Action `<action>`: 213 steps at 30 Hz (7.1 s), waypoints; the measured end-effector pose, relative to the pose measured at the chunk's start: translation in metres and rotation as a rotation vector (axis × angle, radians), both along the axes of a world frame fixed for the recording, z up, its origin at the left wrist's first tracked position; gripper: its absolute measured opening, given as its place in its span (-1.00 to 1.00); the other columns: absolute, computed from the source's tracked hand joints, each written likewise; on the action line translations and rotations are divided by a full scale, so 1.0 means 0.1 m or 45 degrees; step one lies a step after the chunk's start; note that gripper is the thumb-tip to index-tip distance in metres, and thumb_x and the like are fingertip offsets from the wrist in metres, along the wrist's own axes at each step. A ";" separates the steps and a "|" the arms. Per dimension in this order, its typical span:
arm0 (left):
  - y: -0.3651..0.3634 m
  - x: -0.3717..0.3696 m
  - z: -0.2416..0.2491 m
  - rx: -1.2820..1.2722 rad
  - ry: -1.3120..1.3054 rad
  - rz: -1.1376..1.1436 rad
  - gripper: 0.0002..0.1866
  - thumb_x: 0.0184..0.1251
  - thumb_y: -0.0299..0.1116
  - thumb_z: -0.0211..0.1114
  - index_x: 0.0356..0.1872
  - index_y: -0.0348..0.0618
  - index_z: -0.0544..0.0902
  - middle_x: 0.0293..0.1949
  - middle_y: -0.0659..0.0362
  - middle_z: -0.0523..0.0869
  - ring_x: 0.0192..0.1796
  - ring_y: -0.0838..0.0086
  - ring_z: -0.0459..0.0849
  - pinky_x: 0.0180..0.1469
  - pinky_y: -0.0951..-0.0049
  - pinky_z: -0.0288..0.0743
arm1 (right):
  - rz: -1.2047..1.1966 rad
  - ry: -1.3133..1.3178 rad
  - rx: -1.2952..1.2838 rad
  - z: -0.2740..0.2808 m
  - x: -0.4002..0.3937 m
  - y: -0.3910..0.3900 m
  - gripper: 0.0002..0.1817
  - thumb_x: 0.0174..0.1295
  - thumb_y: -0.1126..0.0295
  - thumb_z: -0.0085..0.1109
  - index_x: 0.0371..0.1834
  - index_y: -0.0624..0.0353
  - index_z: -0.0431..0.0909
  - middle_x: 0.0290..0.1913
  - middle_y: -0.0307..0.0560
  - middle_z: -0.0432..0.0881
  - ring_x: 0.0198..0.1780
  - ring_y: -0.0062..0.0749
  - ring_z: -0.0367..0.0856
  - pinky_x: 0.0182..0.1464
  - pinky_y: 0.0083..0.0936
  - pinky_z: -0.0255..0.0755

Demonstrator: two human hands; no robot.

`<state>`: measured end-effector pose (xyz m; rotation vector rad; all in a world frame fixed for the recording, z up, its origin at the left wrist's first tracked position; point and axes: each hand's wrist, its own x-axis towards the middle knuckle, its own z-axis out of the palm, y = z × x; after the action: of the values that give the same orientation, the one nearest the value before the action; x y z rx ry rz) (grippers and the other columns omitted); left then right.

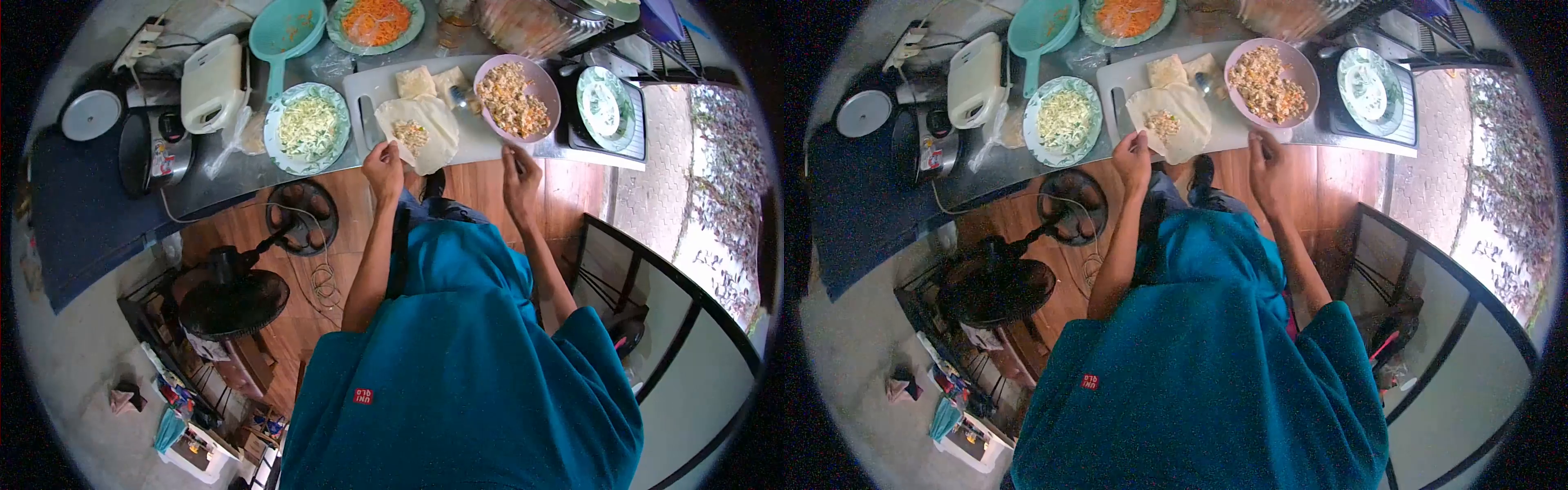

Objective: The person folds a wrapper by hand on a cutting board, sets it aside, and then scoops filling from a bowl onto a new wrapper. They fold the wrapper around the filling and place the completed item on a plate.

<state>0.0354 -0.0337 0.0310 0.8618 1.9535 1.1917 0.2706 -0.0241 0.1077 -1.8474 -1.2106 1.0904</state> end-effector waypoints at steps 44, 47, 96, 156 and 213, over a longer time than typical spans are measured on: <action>-0.09 0.00 -0.25 0.227 0.643 -0.534 -0.60 0.35 -0.47 0.17 0.19 -0.35 0.53 0.24 -0.04 0.46 0.20 0.06 0.46 0.24 0.12 0.32 | 0.453 -0.399 0.381 -0.66 -0.31 0.20 -0.63 0.21 0.23 0.29 0.05 0.12 0.56 -0.03 0.09 0.58 0.02 0.00 0.51 0.12 -0.07 0.32; -0.08 0.02 -0.22 0.202 0.674 -0.550 -0.59 0.34 -0.47 0.18 0.21 -0.33 0.52 0.25 -0.05 0.44 0.21 0.04 0.45 0.24 0.13 0.32 | 0.555 -0.532 0.430 -0.75 -0.80 0.30 -0.63 0.17 0.17 0.30 0.01 0.08 0.60 -0.01 0.06 0.59 0.04 -0.02 0.51 0.10 -0.08 0.31; -0.10 -0.07 -0.12 -0.035 -0.265 0.029 -0.70 0.46 -0.32 0.17 -0.37 -0.42 0.54 -0.44 0.22 0.61 -0.34 0.57 0.47 -0.26 0.47 0.38 | 0.300 -0.888 0.163 0.61 1.50 0.82 -0.78 0.18 0.36 0.11 -0.41 0.28 0.68 -0.44 0.31 0.64 -0.34 0.18 0.68 -0.27 -0.10 0.54; -0.03 -0.06 -0.03 -0.024 -0.262 0.013 -0.71 0.41 -0.33 0.24 -0.44 -0.37 0.51 -0.51 0.34 0.45 -0.38 0.65 0.36 -0.32 0.55 0.29 | 0.698 -0.585 -0.287 0.44 1.27 0.94 -0.76 0.19 0.36 0.27 -0.19 0.30 0.74 -0.48 -0.05 0.69 -0.50 -0.53 0.51 -0.39 -0.46 0.45; -0.11 -0.10 -0.29 0.090 -0.443 0.065 -0.73 0.41 -0.31 0.24 -0.38 -0.37 0.54 -0.48 0.37 0.44 -0.40 0.68 0.32 -0.37 0.59 0.22 | -0.072 -0.291 0.072 -0.25 0.85 0.59 -0.73 0.21 0.30 0.23 -0.28 0.36 0.70 -0.50 0.14 0.67 -0.46 -0.28 0.64 -0.33 -0.37 0.47</action>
<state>0.0253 -0.0444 0.0017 0.5946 1.6674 1.3477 0.3551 0.0352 0.0832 -1.9906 -1.2943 0.8230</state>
